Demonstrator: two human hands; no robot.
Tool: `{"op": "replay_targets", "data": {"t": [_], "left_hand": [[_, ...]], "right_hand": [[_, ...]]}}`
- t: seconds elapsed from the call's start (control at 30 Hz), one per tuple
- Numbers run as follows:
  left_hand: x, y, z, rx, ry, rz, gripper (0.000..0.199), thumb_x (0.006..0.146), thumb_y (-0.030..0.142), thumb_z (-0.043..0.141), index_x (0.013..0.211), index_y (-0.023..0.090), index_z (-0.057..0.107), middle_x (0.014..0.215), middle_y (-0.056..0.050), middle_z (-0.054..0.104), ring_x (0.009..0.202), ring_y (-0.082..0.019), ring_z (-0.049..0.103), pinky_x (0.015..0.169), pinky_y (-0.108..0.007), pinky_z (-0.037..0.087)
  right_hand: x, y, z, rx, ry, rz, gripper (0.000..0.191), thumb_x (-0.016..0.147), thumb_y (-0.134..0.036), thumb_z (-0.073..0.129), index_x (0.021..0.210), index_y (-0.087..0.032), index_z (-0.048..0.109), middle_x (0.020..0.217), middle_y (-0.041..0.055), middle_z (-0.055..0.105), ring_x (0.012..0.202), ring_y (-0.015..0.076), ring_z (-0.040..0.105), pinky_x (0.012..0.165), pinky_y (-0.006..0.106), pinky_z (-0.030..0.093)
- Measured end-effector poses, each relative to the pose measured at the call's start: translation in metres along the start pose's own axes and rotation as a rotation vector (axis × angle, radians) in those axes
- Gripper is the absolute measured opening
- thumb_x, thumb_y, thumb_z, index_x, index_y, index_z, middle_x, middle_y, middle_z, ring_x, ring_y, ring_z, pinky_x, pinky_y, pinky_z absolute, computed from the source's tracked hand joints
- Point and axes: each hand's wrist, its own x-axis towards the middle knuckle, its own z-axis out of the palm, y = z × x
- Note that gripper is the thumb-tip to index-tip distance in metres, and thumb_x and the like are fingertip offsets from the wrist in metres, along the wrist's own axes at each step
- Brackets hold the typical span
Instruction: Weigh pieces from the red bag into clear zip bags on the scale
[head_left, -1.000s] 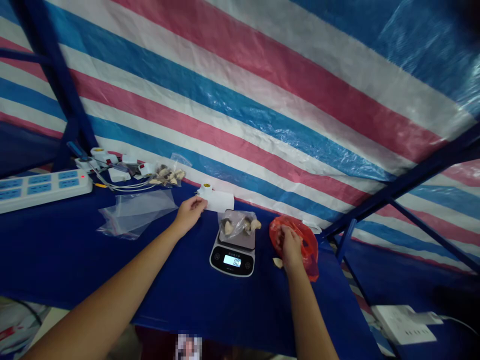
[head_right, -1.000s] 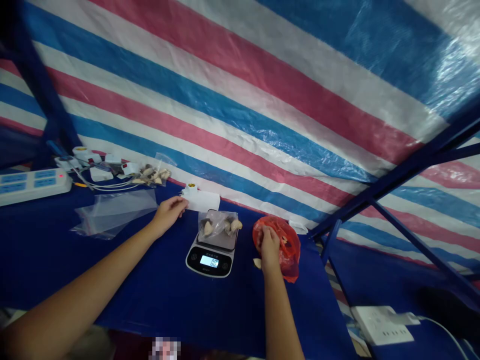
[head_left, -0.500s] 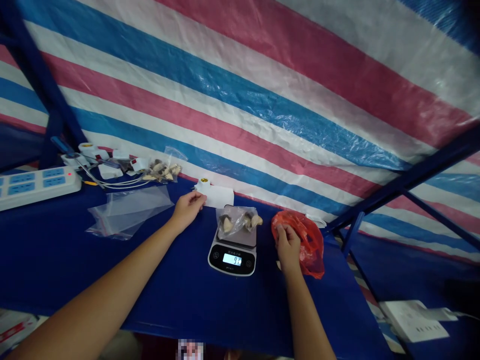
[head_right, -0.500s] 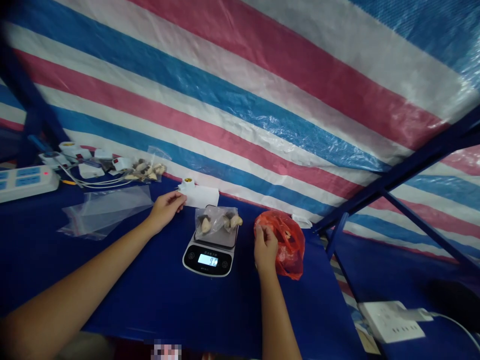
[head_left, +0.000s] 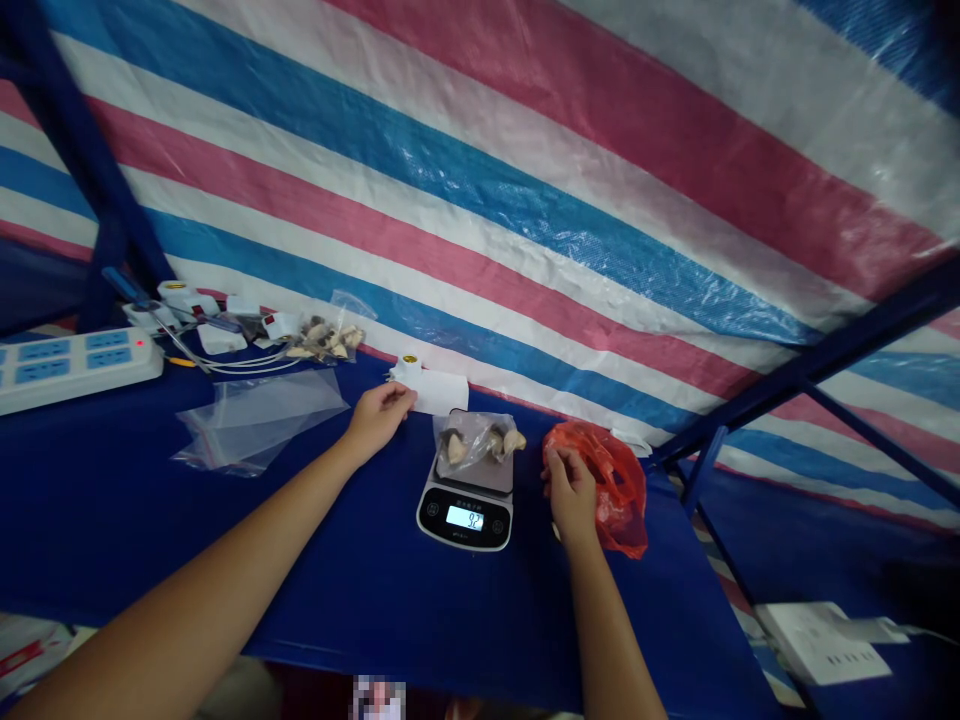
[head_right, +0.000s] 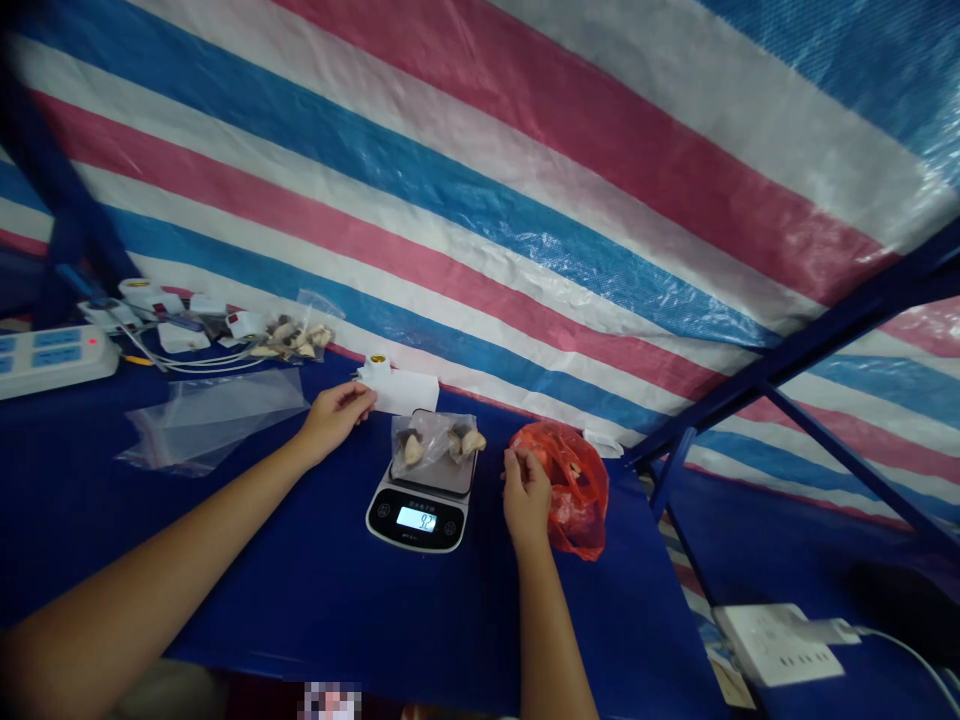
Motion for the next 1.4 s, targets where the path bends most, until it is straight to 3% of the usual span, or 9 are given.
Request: {"op": "replay_targets", "data": {"t": [0.37, 0.47, 0.6, 0.8, 0.93, 1.03, 1.13, 1.27, 1.4], "left_hand": [[-0.003, 0.005, 0.000, 0.061, -0.025, 0.022, 0.035, 0.073, 0.054, 0.066, 0.071, 0.019, 0.062, 0.062, 0.001, 0.060, 0.057, -0.013, 0.052, 0.058, -0.026, 0.040], [-0.011, 0.010, 0.000, 0.181, -0.074, 0.073, 0.038, 0.077, 0.057, 0.065, 0.075, 0.019, 0.066, 0.067, 0.000, 0.063, 0.061, -0.014, 0.053, 0.061, -0.027, 0.040], [-0.028, 0.022, 0.009, 0.386, -0.235, 0.114, 0.040, 0.079, 0.060, 0.066, 0.082, 0.020, 0.071, 0.074, -0.001, 0.066, 0.065, -0.015, 0.054, 0.063, -0.027, 0.040], [-0.038, 0.026, 0.025, 0.456, -0.312, 0.165, 0.028, 0.078, 0.048, 0.068, 0.083, 0.021, 0.071, 0.069, 0.001, 0.062, 0.061, -0.014, 0.050, 0.060, -0.026, 0.036], [-0.038, 0.030, 0.022, 0.394, -0.358, 0.157, 0.030, 0.082, 0.049, 0.065, 0.086, 0.020, 0.072, 0.072, -0.001, 0.066, 0.065, -0.015, 0.054, 0.060, -0.027, 0.038], [-0.038, 0.051, 0.021, 0.395, -0.391, 0.197, 0.027, 0.084, 0.047, 0.064, 0.087, 0.021, 0.072, 0.075, -0.002, 0.068, 0.069, -0.017, 0.059, 0.063, -0.027, 0.041], [-0.033, 0.088, 0.029, 0.532, -0.474, 0.314, 0.021, 0.086, 0.040, 0.061, 0.082, 0.022, 0.071, 0.077, -0.004, 0.068, 0.071, -0.018, 0.060, 0.067, -0.030, 0.042], [-0.023, 0.135, 0.055, 0.668, -0.602, 0.451, 0.014, 0.083, 0.030, 0.061, 0.078, 0.022, 0.072, 0.080, -0.006, 0.070, 0.077, -0.022, 0.061, 0.072, -0.033, 0.042], [-0.016, 0.156, 0.080, 0.659, -0.699, 0.523, 0.012, 0.080, 0.027, 0.063, 0.083, 0.023, 0.074, 0.090, -0.007, 0.072, 0.084, -0.023, 0.063, 0.078, -0.034, 0.043]], "right_hand": [[0.003, -0.002, 0.001, 0.064, -0.048, 0.043, 0.041, 0.085, -0.056, 0.066, 0.098, -0.018, 0.071, 0.089, 0.0068, 0.068, 0.070, 0.0179, 0.060, 0.050, 0.026, 0.045], [0.007, -0.005, 0.004, 0.078, -0.134, 0.029, 0.041, 0.086, -0.054, 0.067, 0.108, -0.020, 0.071, 0.099, 0.0078, 0.069, 0.079, 0.0198, 0.062, 0.058, 0.029, 0.049], [0.011, -0.009, 0.014, 0.053, -0.317, -0.034, 0.046, 0.086, -0.048, 0.069, 0.125, -0.023, 0.067, 0.115, 0.0089, 0.069, 0.097, 0.0228, 0.064, 0.075, 0.033, 0.053], [0.007, -0.009, 0.025, 0.054, -0.392, -0.050, 0.032, 0.084, -0.048, 0.072, 0.101, -0.020, 0.067, 0.108, 0.0088, 0.069, 0.087, 0.0210, 0.063, 0.071, 0.032, 0.050], [0.006, -0.013, 0.019, 0.182, -0.381, -0.029, 0.031, 0.084, -0.049, 0.073, 0.085, -0.021, 0.062, 0.104, 0.0069, 0.070, 0.093, 0.0206, 0.064, 0.082, 0.033, 0.052], [0.008, -0.016, 0.004, 0.291, -0.333, 0.089, 0.036, 0.077, -0.051, 0.081, 0.082, -0.021, 0.061, 0.085, 0.0019, 0.067, 0.085, 0.0196, 0.064, 0.082, 0.034, 0.054], [0.012, -0.017, -0.014, 0.466, -0.265, 0.262, 0.036, 0.068, -0.044, 0.087, 0.076, -0.022, 0.060, 0.080, -0.0004, 0.064, 0.079, 0.0183, 0.064, 0.079, 0.036, 0.059], [0.019, -0.014, -0.033, 0.697, -0.102, 0.397, 0.021, 0.071, -0.036, 0.076, 0.075, -0.023, 0.061, 0.083, 0.0033, 0.069, 0.083, 0.0215, 0.068, 0.085, 0.043, 0.061], [0.022, -0.013, -0.040, 0.785, -0.024, 0.422, 0.019, 0.065, -0.026, 0.067, 0.082, -0.025, 0.059, 0.081, -0.0001, 0.069, 0.077, 0.0195, 0.067, 0.078, 0.042, 0.061]]}}
